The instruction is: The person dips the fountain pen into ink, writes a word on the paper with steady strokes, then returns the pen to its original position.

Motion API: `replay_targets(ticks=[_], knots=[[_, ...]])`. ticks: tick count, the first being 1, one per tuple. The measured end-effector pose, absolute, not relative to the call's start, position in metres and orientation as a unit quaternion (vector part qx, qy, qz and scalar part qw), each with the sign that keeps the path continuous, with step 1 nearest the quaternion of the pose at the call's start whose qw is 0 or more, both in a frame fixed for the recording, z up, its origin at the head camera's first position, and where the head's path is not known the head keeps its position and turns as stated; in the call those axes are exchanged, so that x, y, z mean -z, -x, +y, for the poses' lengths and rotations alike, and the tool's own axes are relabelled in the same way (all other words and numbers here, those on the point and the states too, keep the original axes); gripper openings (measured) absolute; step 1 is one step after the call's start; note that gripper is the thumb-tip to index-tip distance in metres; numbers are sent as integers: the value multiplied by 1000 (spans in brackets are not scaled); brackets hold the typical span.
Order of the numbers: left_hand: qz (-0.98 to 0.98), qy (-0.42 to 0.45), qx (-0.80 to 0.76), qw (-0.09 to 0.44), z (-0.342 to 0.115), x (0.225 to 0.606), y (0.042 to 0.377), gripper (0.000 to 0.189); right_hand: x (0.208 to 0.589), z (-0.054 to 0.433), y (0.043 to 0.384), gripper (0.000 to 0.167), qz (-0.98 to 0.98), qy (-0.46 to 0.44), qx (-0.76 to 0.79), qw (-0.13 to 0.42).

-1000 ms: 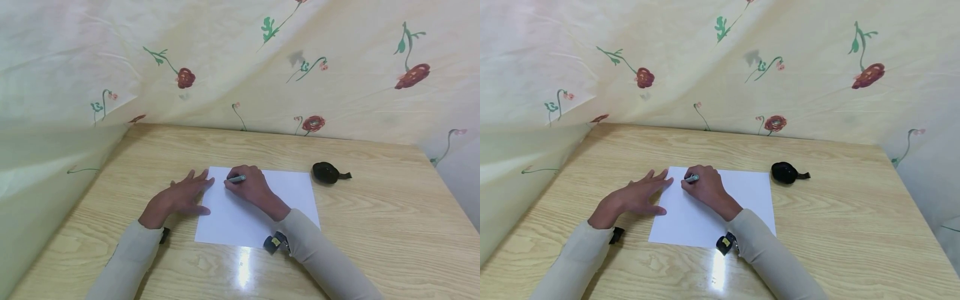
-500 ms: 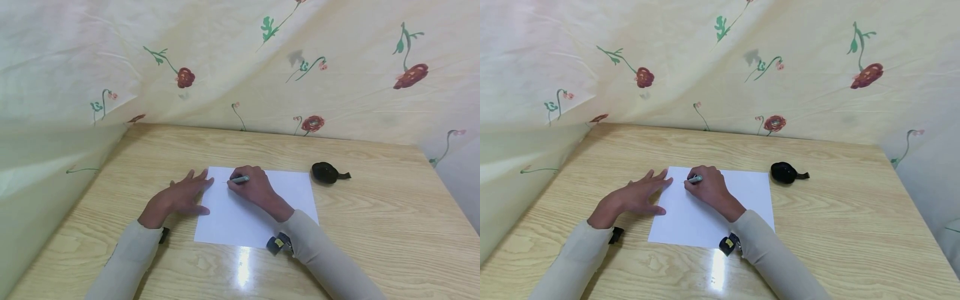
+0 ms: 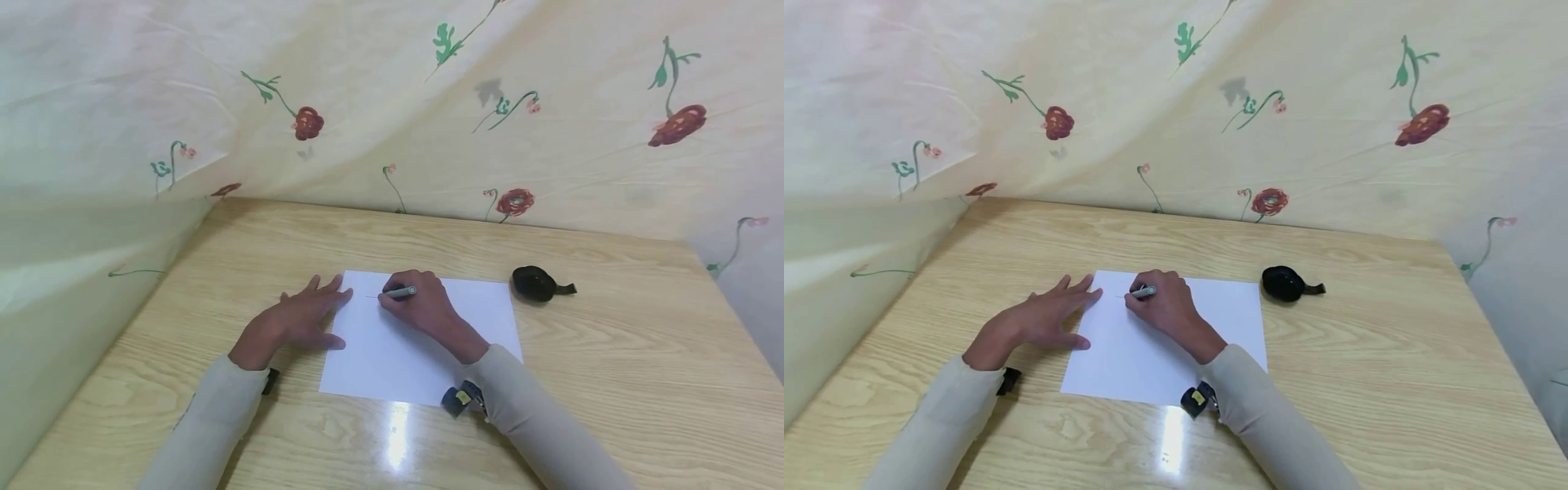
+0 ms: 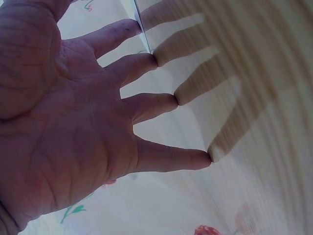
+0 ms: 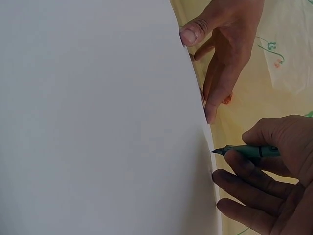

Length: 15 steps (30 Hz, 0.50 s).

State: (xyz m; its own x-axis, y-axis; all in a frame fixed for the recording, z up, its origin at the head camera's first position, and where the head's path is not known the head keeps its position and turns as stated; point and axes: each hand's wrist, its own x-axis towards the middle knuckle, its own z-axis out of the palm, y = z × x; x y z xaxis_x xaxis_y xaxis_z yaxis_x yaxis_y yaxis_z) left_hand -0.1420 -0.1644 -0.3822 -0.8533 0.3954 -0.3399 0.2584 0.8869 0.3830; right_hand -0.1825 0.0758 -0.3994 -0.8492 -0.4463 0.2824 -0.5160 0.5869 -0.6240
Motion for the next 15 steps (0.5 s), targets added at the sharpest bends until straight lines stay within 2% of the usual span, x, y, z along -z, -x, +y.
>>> replay_targets(ticks=[15], knots=[[947, -179, -168, 209, -164, 380, 140, 91, 397, 90, 179, 5, -892, -262, -364, 57]])
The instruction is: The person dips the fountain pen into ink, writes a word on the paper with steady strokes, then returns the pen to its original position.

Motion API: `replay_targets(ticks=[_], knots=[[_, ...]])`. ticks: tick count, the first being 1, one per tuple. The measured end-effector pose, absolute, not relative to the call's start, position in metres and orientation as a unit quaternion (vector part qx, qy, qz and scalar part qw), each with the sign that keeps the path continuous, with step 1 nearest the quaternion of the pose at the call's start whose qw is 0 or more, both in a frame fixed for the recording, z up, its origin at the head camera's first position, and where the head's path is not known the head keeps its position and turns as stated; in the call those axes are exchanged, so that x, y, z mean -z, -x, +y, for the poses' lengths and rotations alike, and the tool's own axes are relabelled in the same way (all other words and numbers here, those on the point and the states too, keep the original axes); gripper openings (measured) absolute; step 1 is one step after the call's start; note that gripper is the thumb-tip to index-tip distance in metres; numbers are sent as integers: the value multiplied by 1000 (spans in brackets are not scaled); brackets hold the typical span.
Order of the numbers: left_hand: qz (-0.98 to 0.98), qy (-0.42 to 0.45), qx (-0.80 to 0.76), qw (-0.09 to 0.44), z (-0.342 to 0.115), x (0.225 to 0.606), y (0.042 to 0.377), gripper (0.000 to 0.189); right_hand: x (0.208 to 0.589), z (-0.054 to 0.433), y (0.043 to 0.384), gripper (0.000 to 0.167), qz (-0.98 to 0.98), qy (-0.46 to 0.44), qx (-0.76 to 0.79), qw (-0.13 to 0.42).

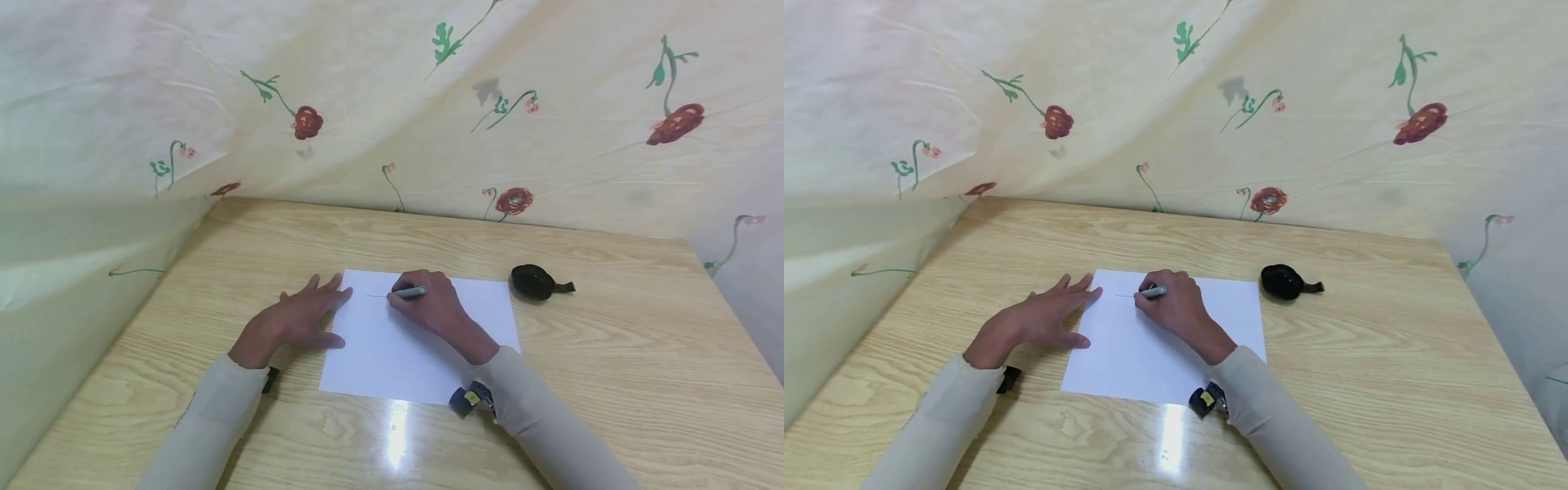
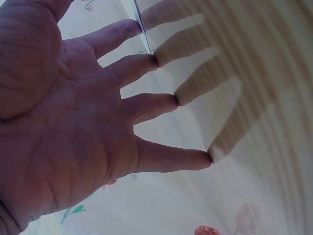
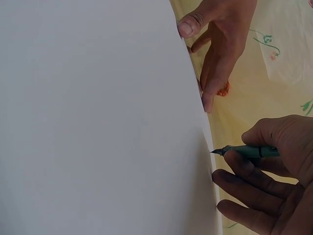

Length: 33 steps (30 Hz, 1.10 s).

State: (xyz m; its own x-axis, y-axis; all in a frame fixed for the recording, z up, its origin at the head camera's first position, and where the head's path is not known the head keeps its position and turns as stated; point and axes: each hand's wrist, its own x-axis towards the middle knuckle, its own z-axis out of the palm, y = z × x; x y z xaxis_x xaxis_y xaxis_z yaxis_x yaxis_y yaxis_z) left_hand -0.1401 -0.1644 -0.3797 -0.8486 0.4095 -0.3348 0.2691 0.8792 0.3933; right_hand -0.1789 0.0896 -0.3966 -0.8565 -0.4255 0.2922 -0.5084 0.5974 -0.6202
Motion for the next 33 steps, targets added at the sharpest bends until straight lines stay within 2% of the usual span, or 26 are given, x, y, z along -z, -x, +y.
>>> replay_targets(ticks=[11, 33], knots=[[945, -176, -173, 213, -167, 379, 141, 91, 397, 96, 181, 5, -891, -265, -362, 67], [941, -178, -181, 226, -167, 374, 142, 91, 394, 108, 180, 5, -893, -237, -381, 44]])
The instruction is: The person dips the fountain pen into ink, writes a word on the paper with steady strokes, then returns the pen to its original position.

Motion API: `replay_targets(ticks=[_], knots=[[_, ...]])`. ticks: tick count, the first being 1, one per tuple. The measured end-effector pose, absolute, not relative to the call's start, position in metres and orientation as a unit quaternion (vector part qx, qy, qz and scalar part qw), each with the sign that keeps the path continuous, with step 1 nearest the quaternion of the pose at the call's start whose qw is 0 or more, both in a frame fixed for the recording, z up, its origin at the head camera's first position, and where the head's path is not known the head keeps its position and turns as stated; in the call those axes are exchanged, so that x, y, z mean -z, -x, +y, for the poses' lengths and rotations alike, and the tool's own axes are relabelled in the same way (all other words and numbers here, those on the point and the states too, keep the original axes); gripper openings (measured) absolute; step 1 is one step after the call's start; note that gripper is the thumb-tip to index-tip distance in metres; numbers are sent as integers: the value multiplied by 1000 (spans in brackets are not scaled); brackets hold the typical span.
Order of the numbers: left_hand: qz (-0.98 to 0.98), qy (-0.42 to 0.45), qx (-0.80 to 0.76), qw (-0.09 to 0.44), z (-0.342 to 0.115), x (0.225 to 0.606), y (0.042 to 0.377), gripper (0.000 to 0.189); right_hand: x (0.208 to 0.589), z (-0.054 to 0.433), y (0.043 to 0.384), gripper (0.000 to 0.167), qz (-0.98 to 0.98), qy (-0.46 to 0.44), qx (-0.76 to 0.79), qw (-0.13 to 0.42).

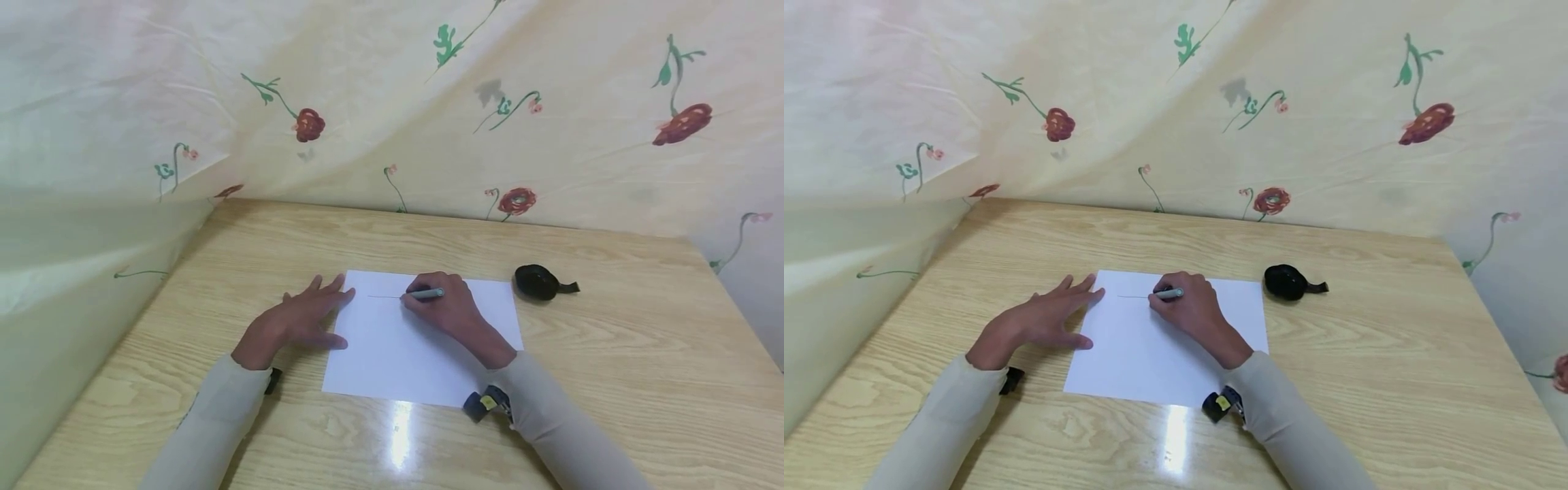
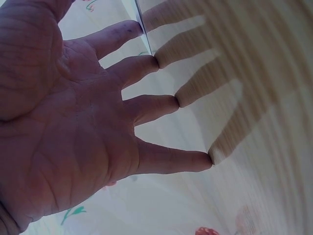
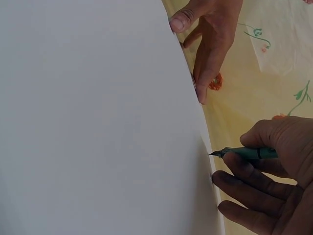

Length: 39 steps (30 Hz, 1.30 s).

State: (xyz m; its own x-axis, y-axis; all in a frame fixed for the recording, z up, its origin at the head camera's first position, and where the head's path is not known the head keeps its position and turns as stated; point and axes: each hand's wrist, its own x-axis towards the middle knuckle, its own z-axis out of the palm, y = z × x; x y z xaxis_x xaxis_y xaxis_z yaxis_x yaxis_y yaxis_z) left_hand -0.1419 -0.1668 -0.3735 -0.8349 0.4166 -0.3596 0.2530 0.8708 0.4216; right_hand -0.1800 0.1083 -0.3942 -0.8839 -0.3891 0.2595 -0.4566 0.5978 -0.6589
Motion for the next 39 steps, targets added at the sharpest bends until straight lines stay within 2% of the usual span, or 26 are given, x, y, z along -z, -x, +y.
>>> replay_targets(ticks=[39], knots=[[938, -181, -183, 231, -165, 367, 148, 90, 393, 137, 190, 5, -894, -230, -381, 46]])
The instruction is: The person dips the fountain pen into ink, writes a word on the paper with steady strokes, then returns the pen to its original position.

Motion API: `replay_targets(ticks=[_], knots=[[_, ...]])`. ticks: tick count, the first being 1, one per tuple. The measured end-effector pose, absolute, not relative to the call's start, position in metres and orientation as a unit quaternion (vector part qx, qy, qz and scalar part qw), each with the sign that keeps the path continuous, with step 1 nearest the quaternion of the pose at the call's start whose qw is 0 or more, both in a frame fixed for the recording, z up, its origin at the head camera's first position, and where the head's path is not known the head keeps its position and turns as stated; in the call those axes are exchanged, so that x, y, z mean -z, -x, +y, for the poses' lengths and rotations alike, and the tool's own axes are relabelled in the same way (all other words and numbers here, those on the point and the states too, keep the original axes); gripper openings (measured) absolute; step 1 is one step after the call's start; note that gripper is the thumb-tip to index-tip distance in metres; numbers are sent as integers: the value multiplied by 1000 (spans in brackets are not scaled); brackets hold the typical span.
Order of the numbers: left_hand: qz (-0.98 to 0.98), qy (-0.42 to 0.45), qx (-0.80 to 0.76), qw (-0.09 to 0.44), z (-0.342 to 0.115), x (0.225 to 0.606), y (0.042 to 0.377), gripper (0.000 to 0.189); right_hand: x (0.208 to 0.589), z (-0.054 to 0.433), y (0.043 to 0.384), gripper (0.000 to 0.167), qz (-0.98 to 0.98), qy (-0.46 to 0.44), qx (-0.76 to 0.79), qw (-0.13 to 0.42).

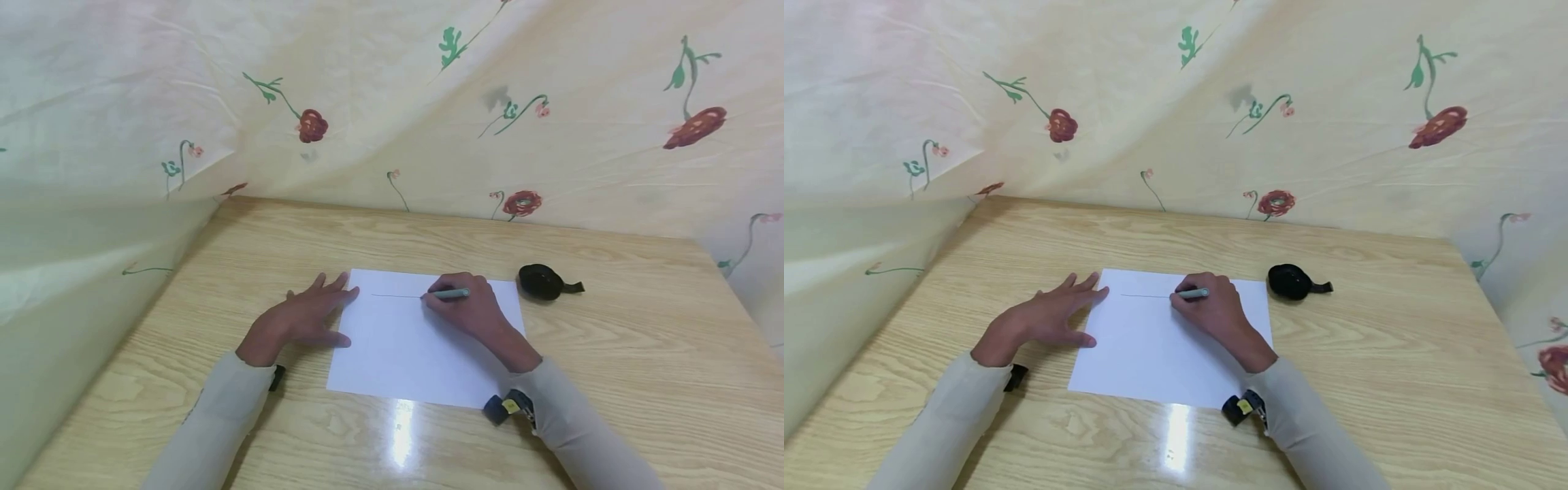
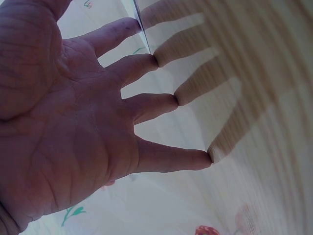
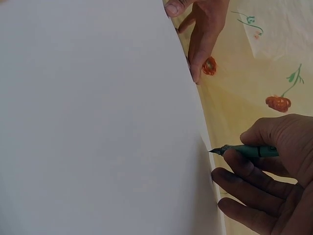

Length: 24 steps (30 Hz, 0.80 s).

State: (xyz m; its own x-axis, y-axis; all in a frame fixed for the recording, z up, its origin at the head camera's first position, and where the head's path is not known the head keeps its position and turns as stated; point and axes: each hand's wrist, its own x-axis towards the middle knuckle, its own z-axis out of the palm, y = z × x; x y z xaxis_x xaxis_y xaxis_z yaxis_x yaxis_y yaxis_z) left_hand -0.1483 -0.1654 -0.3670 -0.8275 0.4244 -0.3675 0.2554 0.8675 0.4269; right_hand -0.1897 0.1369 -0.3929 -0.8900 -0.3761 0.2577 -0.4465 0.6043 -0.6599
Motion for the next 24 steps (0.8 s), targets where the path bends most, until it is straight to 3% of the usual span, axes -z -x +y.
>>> replay_targets(ticks=[24], knots=[[938, -176, -183, 237, -164, 366, 146, 91, 390, 157, 183, 5, -903, -203, -374, 48]])
